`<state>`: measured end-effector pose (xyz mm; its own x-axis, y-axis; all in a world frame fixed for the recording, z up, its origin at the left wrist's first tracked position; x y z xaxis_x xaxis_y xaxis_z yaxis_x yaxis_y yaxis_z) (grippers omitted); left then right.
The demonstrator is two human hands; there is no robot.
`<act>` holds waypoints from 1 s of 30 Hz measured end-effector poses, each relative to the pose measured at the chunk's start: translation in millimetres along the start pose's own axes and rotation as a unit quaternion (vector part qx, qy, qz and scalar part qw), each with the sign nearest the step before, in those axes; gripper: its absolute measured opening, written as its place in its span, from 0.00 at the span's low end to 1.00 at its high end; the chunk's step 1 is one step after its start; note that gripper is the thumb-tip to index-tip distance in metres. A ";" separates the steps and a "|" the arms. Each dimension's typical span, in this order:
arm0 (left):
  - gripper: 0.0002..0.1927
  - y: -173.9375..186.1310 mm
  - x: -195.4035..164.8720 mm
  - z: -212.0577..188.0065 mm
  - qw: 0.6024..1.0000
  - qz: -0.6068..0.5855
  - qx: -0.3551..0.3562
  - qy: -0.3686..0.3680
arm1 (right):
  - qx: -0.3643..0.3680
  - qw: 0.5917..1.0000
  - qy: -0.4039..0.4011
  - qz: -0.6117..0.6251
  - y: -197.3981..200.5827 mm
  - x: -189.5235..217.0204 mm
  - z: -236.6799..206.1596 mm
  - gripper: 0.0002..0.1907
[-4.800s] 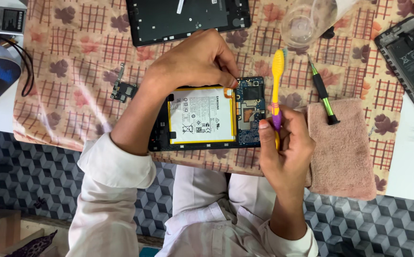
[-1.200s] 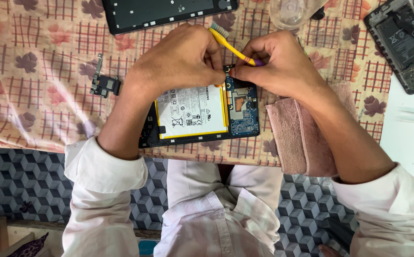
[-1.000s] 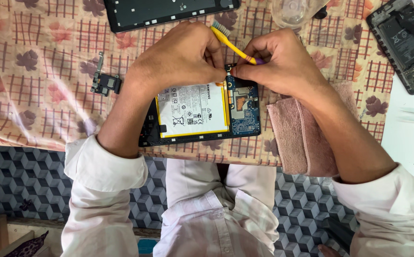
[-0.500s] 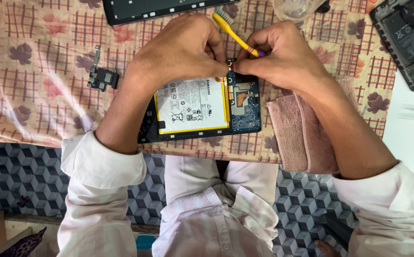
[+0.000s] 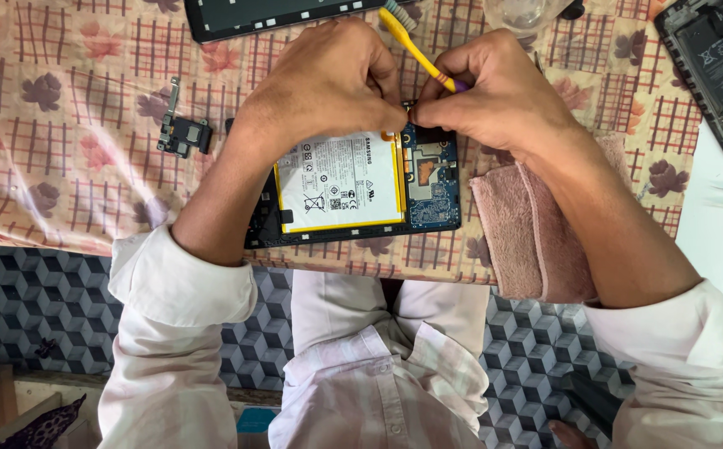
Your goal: The person uses a toothbrush to clean the internal components of a disassembled tablet, then uses a screwdriver to adjust connectors and parts on the motherboard. The person works on the device placed on a table with other disassembled parts nearby.
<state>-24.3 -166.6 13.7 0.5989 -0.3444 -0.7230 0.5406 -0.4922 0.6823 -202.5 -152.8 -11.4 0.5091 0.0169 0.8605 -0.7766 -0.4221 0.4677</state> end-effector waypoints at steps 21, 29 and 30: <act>0.10 5.1 -1.4 1.7 0.999 -0.020 0.026 0.039 | 0.054 0.998 -0.021 0.028 6.0 -2.6 5.8 0.05; 0.13 7.6 -8.4 -2.8 0.997 0.006 0.013 0.082 | 0.033 0.998 -0.047 0.001 6.3 7.8 3.6 0.05; 0.13 6.5 -8.9 -3.2 0.996 0.014 0.015 0.092 | 0.031 0.998 -0.051 -0.002 5.6 8.1 2.8 0.05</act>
Point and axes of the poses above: each hand's wrist, its own z-axis towards the middle knuckle, its own y-axis out of the back of the hand, x = y × z, the point moved 5 cm from there along z, towards the middle knuckle, and after that the axes turned 2 degrees about x, right-handed, at the moved point
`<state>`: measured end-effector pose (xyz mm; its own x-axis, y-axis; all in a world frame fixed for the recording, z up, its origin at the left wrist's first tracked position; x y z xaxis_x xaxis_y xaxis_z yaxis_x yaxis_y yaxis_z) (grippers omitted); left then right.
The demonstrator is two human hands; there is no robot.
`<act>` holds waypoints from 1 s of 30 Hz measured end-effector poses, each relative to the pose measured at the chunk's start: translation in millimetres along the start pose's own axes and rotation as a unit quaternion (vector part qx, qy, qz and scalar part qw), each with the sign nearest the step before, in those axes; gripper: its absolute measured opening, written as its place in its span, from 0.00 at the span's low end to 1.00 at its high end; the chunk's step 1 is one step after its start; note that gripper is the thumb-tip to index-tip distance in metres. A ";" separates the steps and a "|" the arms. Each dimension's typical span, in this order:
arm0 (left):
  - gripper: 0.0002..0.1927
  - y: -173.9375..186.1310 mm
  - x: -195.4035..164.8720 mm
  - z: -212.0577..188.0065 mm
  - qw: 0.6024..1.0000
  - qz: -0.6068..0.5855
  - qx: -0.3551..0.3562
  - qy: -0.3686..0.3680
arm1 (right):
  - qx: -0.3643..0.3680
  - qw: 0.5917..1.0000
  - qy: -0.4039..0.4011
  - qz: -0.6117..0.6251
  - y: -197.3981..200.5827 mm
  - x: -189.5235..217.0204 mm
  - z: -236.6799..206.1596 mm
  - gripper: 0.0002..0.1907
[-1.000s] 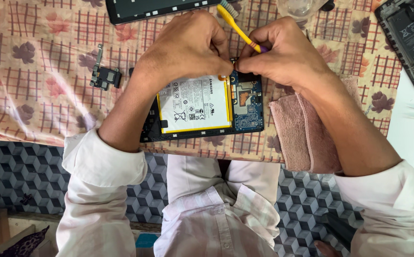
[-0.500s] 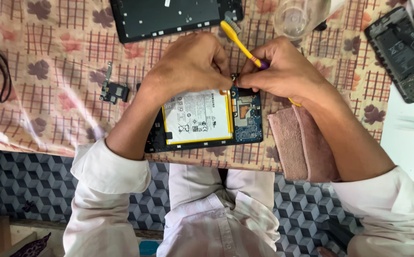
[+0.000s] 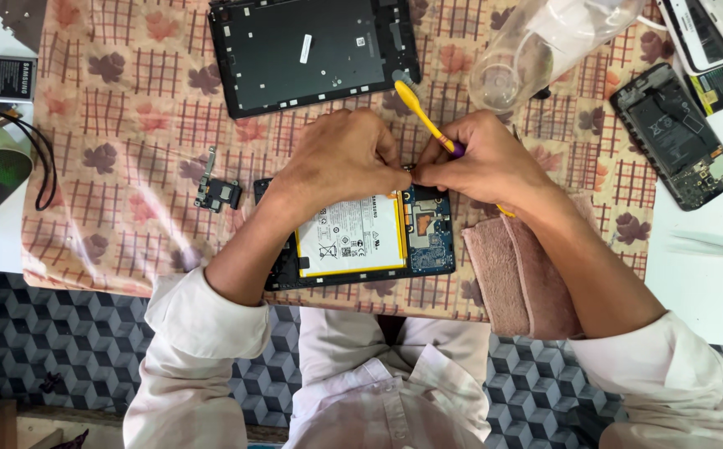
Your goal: The person uses a toothbrush to clean the internal components of a disassembled tablet, then uses a screwdriver to adjust connectors and parts on the motherboard. The person works on the device placed on a table with other disassembled parts nearby.
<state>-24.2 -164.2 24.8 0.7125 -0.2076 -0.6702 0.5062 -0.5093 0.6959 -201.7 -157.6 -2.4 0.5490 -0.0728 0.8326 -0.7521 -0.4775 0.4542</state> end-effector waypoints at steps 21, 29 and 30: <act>0.13 5.8 -4.2 -2.7 1.000 -0.010 0.015 -0.003 | 0.003 1.000 -0.008 -0.002 1.1 -4.0 0.6 0.07; 0.11 4.2 1.2 -1.7 0.998 -0.029 0.027 -0.057 | 0.026 0.997 0.009 0.072 2.3 -7.1 -0.6 0.07; 0.11 4.2 1.9 -0.5 0.998 -0.022 0.022 -0.058 | 0.028 0.998 0.008 0.060 3.1 -6.3 -0.3 0.08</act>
Point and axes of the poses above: each hand's wrist, its own z-axis towards the middle knuckle, its own y-axis out of the back of the hand, x = y × z, the point moved 5 cm from there along z, towards the middle knuckle, and after that the axes turned 2 degrees about x, right-handed, at the moved point
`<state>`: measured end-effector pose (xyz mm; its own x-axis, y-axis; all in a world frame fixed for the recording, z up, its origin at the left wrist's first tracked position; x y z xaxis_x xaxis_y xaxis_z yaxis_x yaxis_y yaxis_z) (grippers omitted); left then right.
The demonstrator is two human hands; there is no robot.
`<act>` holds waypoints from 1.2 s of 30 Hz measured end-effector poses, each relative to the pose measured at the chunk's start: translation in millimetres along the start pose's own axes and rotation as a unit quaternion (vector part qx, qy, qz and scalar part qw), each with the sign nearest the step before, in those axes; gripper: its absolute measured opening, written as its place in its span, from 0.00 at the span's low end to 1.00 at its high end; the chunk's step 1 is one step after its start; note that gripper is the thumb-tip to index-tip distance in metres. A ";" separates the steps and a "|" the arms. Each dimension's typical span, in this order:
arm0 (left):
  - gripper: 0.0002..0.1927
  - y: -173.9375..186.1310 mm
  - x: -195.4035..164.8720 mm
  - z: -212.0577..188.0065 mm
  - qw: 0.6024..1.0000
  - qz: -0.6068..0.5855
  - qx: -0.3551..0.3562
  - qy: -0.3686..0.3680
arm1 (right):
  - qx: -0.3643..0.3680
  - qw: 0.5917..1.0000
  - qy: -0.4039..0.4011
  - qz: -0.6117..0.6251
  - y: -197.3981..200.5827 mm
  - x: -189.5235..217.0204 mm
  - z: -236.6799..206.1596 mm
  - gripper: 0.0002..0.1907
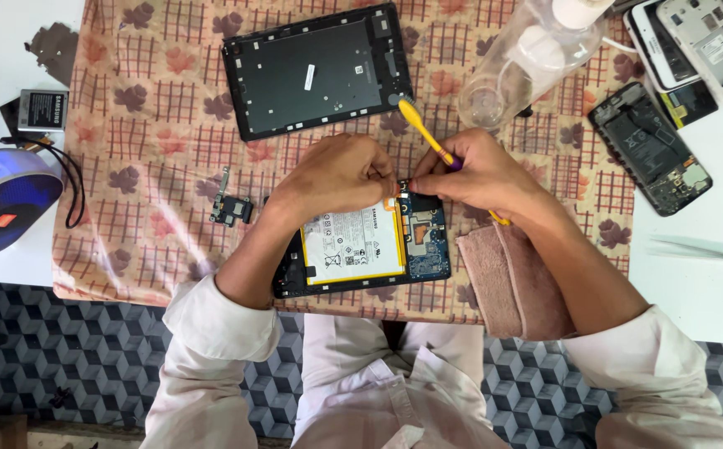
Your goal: The person uses a toothbrush to clean the internal components of a disassembled tablet, then uses a screwdriver to adjust connectors and parts on the motherboard. The person works on the device placed on a table with other disassembled parts nearby.
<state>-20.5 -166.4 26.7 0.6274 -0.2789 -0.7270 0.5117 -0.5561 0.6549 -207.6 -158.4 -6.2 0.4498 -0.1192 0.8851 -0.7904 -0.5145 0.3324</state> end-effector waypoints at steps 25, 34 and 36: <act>0.10 3.0 -2.4 -1.5 0.995 -0.012 0.074 -0.071 | 0.038 0.998 0.013 -0.038 -1.1 4.0 -1.8 0.08; 0.09 18.4 -35.3 -36.1 0.978 -0.030 -0.018 -0.204 | 0.040 0.996 -0.051 -0.067 -4.2 1.3 -6.0 0.09; 0.10 -5.6 -55.6 -73.0 0.965 -0.050 0.001 -0.257 | 0.029 0.999 -0.010 -0.030 0.3 5.6 -6.8 0.09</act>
Point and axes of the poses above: each hand's wrist, its own z-axis towards the middle knuckle, its own y-axis out of the back of the hand, x = y × z, the point moved 5 cm from there along z, towards the middle knuckle, and after that the axes turned 2 degrees about x, right-handed, at the moved point
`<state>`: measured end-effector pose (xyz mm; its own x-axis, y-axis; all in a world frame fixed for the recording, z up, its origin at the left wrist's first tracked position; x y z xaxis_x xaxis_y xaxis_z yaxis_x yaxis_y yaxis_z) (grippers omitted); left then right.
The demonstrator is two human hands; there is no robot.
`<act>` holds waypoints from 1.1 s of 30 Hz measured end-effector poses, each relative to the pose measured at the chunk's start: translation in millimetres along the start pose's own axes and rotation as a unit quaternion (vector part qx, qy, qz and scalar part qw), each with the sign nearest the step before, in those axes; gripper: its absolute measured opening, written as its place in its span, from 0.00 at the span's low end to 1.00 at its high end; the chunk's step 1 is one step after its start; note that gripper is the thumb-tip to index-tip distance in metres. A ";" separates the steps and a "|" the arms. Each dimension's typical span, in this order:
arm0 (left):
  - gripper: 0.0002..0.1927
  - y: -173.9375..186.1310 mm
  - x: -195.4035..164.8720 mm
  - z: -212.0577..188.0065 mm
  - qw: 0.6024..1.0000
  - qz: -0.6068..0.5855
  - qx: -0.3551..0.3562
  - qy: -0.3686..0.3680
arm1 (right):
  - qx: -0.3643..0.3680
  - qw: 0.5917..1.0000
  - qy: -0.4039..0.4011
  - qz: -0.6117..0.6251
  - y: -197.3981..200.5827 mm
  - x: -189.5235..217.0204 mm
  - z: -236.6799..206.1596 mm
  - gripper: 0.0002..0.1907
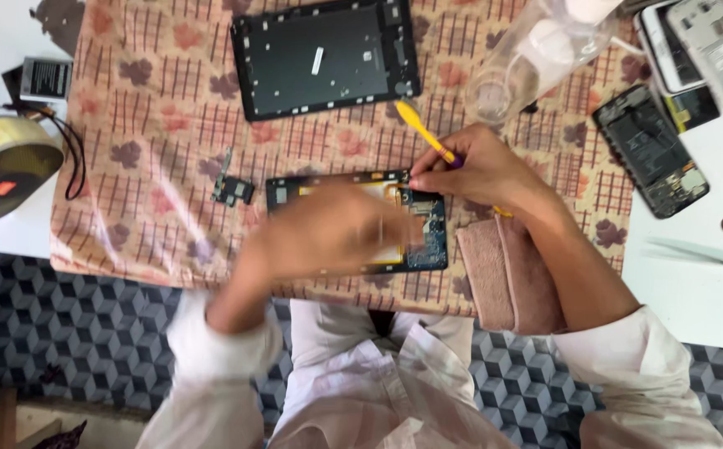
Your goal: The person uses a toothbrush to clean the internal components of a disassembled tablet, then uses a screwdriver to adjust connectors and parts on the motherboard. The person works on the device placed on a table with other disassembled parts nearby.
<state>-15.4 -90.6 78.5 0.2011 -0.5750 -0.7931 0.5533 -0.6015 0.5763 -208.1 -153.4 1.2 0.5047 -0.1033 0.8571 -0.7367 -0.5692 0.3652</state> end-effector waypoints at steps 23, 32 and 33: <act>0.48 -259.5 24.1 -82.4 0.817 -0.057 0.450 0.356 | -0.029 0.999 0.019 -0.001 -5.6 -2.9 -0.2 0.07; 0.48 -268.1 31.3 -80.9 0.794 -0.073 0.502 0.336 | -0.030 0.999 0.011 -0.017 -5.1 0.3 -1.1 0.08; 0.49 -267.2 30.6 -80.0 0.789 -0.066 0.516 0.325 | -0.031 0.999 0.007 -0.014 -5.2 -0.5 -1.1 0.08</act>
<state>-92.4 97.0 -115.6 0.7547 -0.2650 -0.6002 -0.2827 -0.9569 0.0670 -205.0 -149.5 -0.7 0.5188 -0.0757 0.8515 -0.7490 -0.5204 0.4101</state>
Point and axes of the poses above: each hand's wrist, its own z-axis towards the middle knuckle, its own y-axis out of the back of the hand, x = y × z, the point moved 5 cm from there along z, towards the middle knuckle, and after that the axes turned 2 degrees about x, right-handed, at the moved point
